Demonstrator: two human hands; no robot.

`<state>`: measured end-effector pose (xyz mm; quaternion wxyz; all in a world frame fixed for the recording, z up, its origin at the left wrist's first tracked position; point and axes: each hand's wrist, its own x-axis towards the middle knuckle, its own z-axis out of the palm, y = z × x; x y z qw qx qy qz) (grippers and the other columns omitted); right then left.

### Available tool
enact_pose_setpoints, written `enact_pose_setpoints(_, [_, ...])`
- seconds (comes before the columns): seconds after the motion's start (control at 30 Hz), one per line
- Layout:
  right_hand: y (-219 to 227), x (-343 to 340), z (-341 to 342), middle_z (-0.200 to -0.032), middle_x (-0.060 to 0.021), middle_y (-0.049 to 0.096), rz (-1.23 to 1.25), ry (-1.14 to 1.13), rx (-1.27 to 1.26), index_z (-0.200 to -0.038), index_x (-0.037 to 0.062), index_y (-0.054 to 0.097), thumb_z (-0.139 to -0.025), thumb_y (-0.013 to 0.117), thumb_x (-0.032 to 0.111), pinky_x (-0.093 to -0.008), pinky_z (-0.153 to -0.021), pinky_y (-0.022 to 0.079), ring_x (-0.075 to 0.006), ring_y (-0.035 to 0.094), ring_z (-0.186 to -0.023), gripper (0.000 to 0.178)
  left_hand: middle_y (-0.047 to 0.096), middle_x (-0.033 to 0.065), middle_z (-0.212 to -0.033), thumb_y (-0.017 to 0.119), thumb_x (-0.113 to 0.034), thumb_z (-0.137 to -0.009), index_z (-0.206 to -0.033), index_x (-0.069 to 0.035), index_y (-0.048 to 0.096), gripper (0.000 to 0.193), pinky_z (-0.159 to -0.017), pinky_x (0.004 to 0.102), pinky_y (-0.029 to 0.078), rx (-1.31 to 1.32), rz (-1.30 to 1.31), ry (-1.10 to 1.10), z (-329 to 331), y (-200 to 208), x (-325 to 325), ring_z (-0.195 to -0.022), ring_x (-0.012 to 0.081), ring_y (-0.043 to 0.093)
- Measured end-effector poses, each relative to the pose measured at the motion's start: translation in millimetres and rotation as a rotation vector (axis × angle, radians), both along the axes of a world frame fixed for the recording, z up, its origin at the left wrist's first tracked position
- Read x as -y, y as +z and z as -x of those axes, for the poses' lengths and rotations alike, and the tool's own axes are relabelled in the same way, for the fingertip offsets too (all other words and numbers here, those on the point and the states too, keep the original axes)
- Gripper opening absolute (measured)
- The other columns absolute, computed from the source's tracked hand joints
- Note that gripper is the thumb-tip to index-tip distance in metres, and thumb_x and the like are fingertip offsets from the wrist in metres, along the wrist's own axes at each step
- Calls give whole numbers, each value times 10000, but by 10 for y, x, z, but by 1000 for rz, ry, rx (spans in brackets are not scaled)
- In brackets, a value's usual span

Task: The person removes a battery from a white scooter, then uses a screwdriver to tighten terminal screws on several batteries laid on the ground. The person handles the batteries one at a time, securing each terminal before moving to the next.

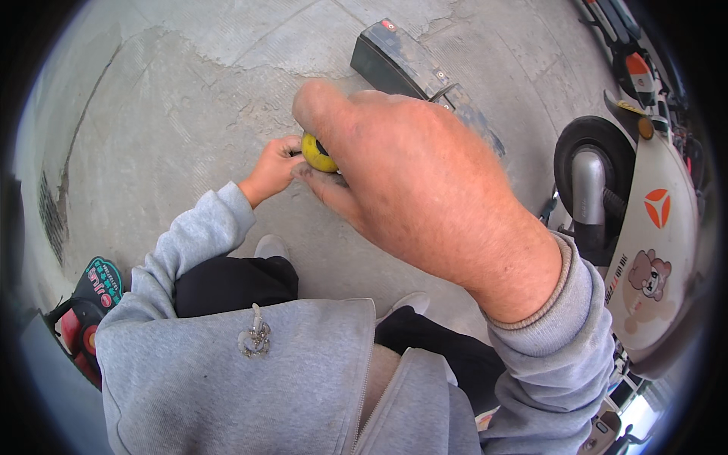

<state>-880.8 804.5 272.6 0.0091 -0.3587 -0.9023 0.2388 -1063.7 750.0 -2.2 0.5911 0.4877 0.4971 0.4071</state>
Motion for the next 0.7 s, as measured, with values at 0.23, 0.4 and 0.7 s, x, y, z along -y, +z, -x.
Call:
enact_pose_setpoints(0.23, [-16,26,-14,-791,-131,615,-7,62,-29,-1044,73,529,-831,744,168,-408,-628,490,-340,629,-746,317,703,84,-897,710,-105,-857,-1010,-75,760,164,-781,299,491,-37,-9,-24,19,19,6,-850,159,640])
enact_pose_setpoints(0.4, [-9,40,61,-920,-100,619,-102,53,-56,-1039,79,548,-823,744,148,-396,-646,508,-314,641,-752,300,706,90,-906,712,-115,-854,-1007,-78,759,164,-789,304,494,-47,-3,-23,11,46,0,-855,165,645])
enact_pose_setpoints(0.7, [-342,199,81,-758,-94,538,-329,-63,-197,-863,82,557,-795,717,347,-365,-448,469,-241,631,-595,317,706,114,-962,702,-142,-864,-1058,-39,714,220,-809,336,510,-294,-223,-60,64,182,-30,-909,196,658])
